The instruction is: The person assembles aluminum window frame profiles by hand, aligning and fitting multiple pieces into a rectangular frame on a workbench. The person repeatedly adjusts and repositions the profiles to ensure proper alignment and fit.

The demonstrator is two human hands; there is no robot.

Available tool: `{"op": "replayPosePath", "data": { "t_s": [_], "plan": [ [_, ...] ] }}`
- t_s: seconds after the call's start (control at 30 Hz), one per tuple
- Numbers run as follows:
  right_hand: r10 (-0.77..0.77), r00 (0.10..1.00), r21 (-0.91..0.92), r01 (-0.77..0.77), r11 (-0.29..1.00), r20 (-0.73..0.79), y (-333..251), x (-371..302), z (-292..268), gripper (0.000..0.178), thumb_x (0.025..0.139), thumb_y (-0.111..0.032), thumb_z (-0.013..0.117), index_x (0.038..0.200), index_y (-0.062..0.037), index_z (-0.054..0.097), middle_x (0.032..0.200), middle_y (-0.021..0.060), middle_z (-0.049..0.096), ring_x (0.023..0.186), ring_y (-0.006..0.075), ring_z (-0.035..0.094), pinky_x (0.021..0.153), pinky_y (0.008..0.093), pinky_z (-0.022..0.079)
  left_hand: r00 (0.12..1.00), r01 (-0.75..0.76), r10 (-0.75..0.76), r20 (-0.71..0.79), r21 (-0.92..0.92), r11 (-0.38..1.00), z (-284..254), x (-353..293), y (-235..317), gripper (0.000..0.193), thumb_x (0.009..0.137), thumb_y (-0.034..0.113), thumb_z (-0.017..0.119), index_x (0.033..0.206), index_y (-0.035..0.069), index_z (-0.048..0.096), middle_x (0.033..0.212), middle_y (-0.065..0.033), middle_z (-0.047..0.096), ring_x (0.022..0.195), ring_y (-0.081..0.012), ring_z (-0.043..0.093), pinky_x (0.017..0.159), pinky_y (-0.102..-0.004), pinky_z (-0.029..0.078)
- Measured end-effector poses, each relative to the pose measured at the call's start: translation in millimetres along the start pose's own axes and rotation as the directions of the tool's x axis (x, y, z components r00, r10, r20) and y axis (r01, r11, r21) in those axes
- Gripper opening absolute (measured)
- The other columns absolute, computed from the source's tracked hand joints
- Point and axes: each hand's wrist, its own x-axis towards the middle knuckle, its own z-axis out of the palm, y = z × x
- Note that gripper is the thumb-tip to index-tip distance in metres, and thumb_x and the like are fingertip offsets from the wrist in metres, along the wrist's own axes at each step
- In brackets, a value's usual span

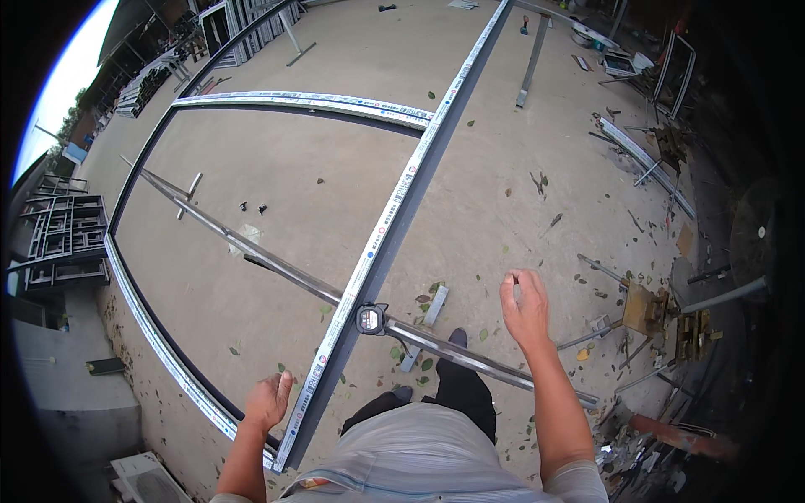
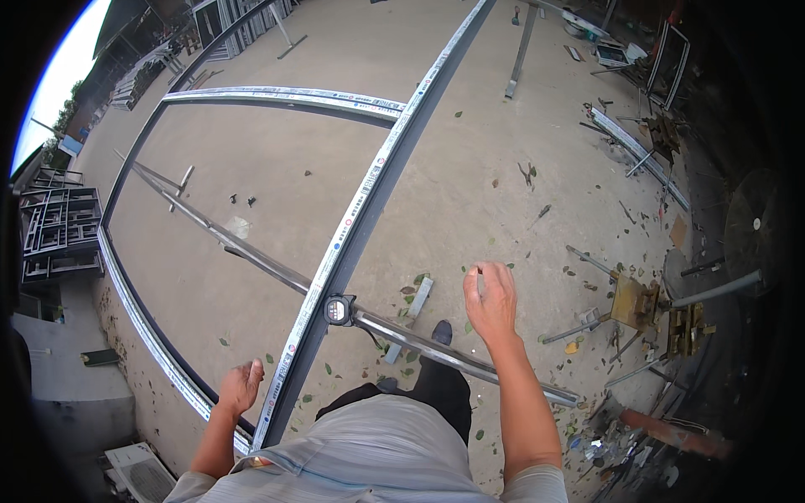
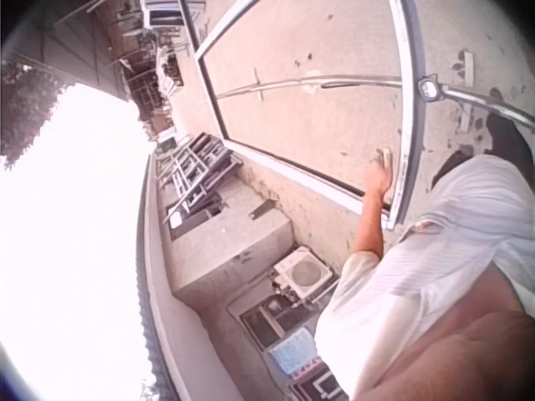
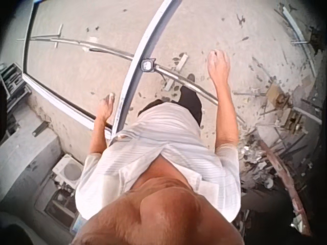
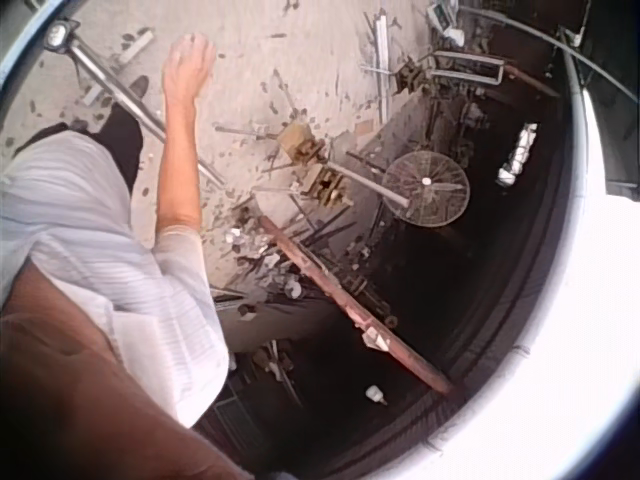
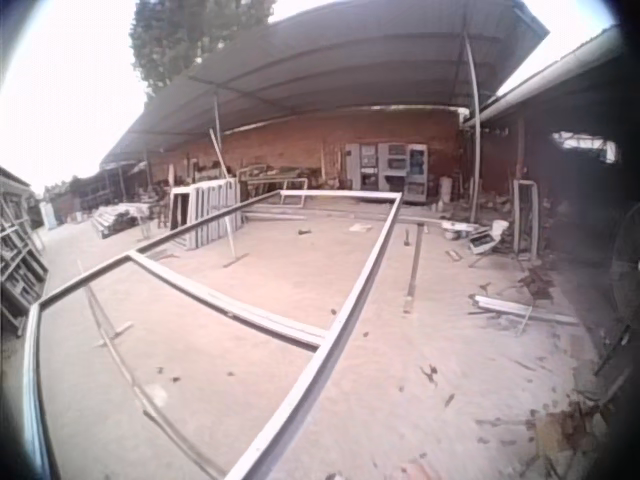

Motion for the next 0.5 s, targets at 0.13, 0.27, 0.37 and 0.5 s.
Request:
{"op": "replayPosePath", "data": {
  "t_s": [0.13,0.27,0.37,0.5],
  "plan": [
    [-0.149,0.987,0.006,0.149,0.989,0.059,-2,108,33,0.025,0.104,-0.022,0.069,0.117,-0.0008,0.071,0.114,0.0205,0.070,0.110,0.0407,0.065,0.097,0.0511,0.052,0.981,0.096,-0.118,-0.151,-0.144,0.985,-37,52,48,0.069,0.116,0.059,0.044,0.100,-0.002,0.073,0.090,-0.0246,0.076,0.090,-0.0454,0.074,0.081,-0.0496,0.057],
    [-0.217,0.971,-0.007,0.219,0.976,0.102,-7,196,73,0.032,0.104,-0.026,0.069,0.122,-0.0008,0.072,0.121,0.0209,0.069,0.117,0.0405,0.063,0.103,0.0516,0.050,0.973,-0.013,-0.044,-0.227,-0.243,0.970,-66,137,106,0.067,0.115,0.059,0.051,0.097,-0.003,0.070,0.081,-0.0154,0.072,0.077,-0.0277,0.070,0.076,-0.0435,0.056],
    [-0.254,0.956,-0.040,0.263,0.964,0.145,-19,247,100,0.037,0.104,-0.029,0.069,0.127,0.0004,0.071,0.127,0.0211,0.068,0.122,0.0403,0.061,0.107,0.0516,0.049,0.991,-0.056,-0.002,-0.135,-0.426,0.903,-80,214,145,0.064,0.114,0.057,0.057,0.102,-0.004,0.072,0.085,-0.0084,0.071,0.077,-0.0169,0.064,0.075,-0.0355,0.056],
    [-0.281,0.949,-0.113,0.298,0.948,0.145,-22,302,131,0.044,0.104,-0.031,0.070,0.132,0.0025,0.070,0.133,0.0207,0.067,0.126,0.0397,0.061,0.109,0.0511,0.049,0.995,-0.084,0.101,-0.005,-0.589,0.804,-78,340,213,0.062,0.113,0.055,0.061,0.117,-0.006,0.072,0.097,-0.0079,0.073,0.082,-0.0141,0.064,0.078,-0.0321,0.057]
  ]
}}
